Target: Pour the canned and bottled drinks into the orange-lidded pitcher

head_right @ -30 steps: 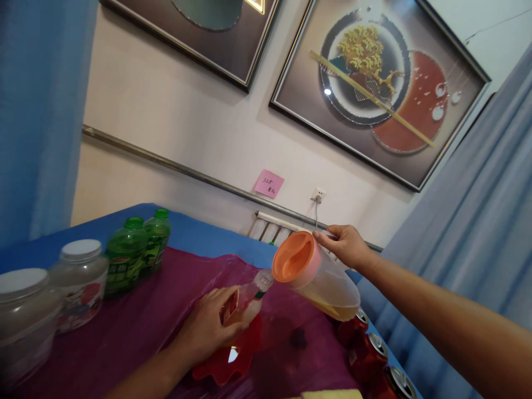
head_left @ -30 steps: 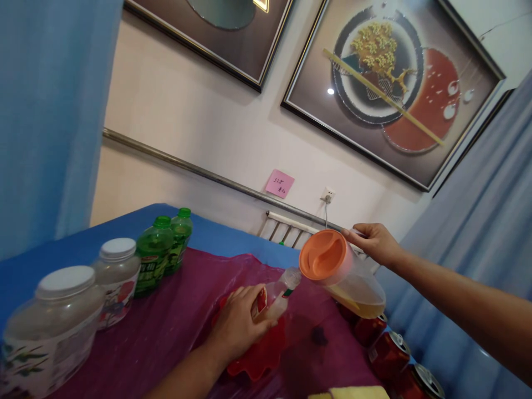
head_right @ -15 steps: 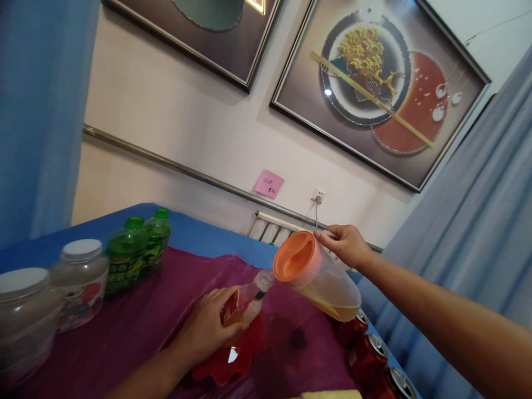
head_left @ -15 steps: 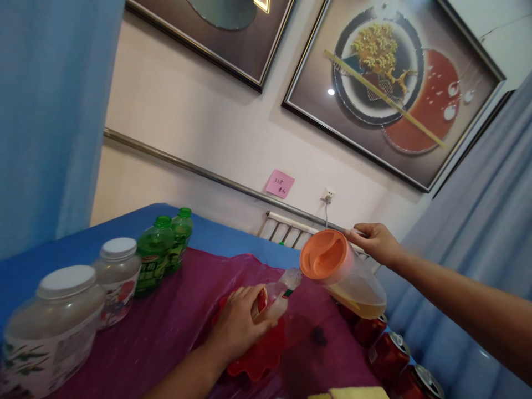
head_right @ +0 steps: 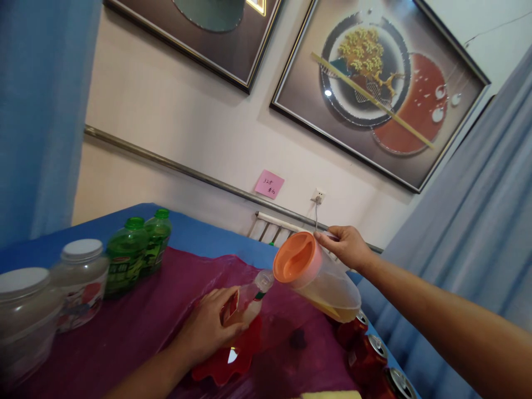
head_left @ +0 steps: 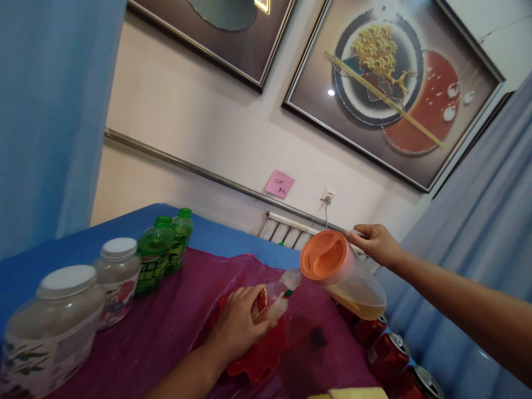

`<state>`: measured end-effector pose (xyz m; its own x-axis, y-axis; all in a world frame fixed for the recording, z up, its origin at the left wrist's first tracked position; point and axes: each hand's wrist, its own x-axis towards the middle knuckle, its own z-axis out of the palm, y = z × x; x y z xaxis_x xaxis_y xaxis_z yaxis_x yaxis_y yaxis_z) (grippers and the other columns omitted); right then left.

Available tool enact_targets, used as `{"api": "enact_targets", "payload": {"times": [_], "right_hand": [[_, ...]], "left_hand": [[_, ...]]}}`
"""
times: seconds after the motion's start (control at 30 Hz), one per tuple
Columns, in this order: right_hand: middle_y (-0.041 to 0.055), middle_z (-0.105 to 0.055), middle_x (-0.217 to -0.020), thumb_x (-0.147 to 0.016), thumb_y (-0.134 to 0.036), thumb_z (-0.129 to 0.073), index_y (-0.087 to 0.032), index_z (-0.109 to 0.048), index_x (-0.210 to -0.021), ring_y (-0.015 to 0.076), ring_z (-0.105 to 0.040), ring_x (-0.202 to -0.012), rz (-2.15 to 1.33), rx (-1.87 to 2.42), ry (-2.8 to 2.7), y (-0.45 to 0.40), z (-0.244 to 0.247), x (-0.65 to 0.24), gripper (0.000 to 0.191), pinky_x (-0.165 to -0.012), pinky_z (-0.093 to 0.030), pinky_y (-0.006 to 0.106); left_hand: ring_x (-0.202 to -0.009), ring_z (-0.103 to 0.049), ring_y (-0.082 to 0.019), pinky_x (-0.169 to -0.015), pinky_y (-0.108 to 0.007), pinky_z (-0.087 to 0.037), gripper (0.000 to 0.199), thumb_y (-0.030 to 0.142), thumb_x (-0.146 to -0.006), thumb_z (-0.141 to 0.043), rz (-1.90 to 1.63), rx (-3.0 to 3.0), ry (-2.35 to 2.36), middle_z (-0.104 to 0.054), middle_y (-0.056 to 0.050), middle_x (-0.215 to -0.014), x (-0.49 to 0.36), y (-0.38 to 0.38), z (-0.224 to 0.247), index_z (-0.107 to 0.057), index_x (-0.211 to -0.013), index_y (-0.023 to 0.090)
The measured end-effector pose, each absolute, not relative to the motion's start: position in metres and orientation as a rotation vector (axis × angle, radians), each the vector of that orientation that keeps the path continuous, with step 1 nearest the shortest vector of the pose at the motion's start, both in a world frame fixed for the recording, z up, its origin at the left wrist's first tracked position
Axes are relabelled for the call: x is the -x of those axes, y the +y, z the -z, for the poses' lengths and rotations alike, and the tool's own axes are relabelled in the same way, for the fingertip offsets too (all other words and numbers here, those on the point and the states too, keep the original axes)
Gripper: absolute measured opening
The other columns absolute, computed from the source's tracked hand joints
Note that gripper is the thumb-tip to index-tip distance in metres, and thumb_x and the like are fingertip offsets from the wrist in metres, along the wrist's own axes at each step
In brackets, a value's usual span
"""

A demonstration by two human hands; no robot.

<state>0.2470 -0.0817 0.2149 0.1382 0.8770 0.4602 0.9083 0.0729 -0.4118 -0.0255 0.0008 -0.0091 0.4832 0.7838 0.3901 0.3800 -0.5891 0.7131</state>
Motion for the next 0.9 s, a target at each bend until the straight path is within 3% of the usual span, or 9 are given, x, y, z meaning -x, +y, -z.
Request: {"api": "enact_targets", "payload": {"times": [0.3, 0.53, 0.9], "right_hand": [[-0.0062, -0.024, -0.053, -0.073, -0.079, -0.059, -0.024, -0.031, -0.052, 0.0087, -0.022, -0.05, 0.045, 1.795, -1.701, -0.082, -0.215, -0.246, 0.065, -0.044, -0.018, 0.025], [-0.0065, -0.024, -0.052, -0.071, -0.077, -0.064, -0.023, -0.03, -0.052, 0.008, -0.022, -0.049, 0.04, 1.796, -1.688, -0.084, -0.214, -0.249, 0.066, -0.043, -0.017, 0.025], [-0.0058, -0.023, -0.054, -0.077, -0.076, -0.057, -0.023, -0.033, -0.053, 0.0095, -0.022, -0.052, 0.048, 1.778, -1.718, -0.079, -0.201, -0.258, 0.063, -0.046, -0.018, 0.025]], "left_hand": [[-0.11, -0.061, -0.03, -0.099, -0.042, -0.043, 0.061, 0.039, -0.068, -0.08, -0.968, -2.182, 0.96, -0.07, -0.007, -0.116, 0.025, 0.001, 0.01, -0.061, -0.123, 0.022], [-0.106, -0.062, -0.027, -0.095, -0.039, -0.044, 0.051, 0.039, -0.069, -0.078, -0.992, -2.195, 0.936, -0.071, -0.004, -0.112, 0.025, 0.001, 0.01, -0.063, -0.115, 0.026], [-0.112, -0.061, -0.03, -0.1, -0.042, -0.043, 0.058, 0.039, -0.068, -0.078, -0.956, -2.163, 0.956, -0.07, -0.005, -0.119, 0.026, 0.0, 0.008, -0.061, -0.122, 0.028]]}}
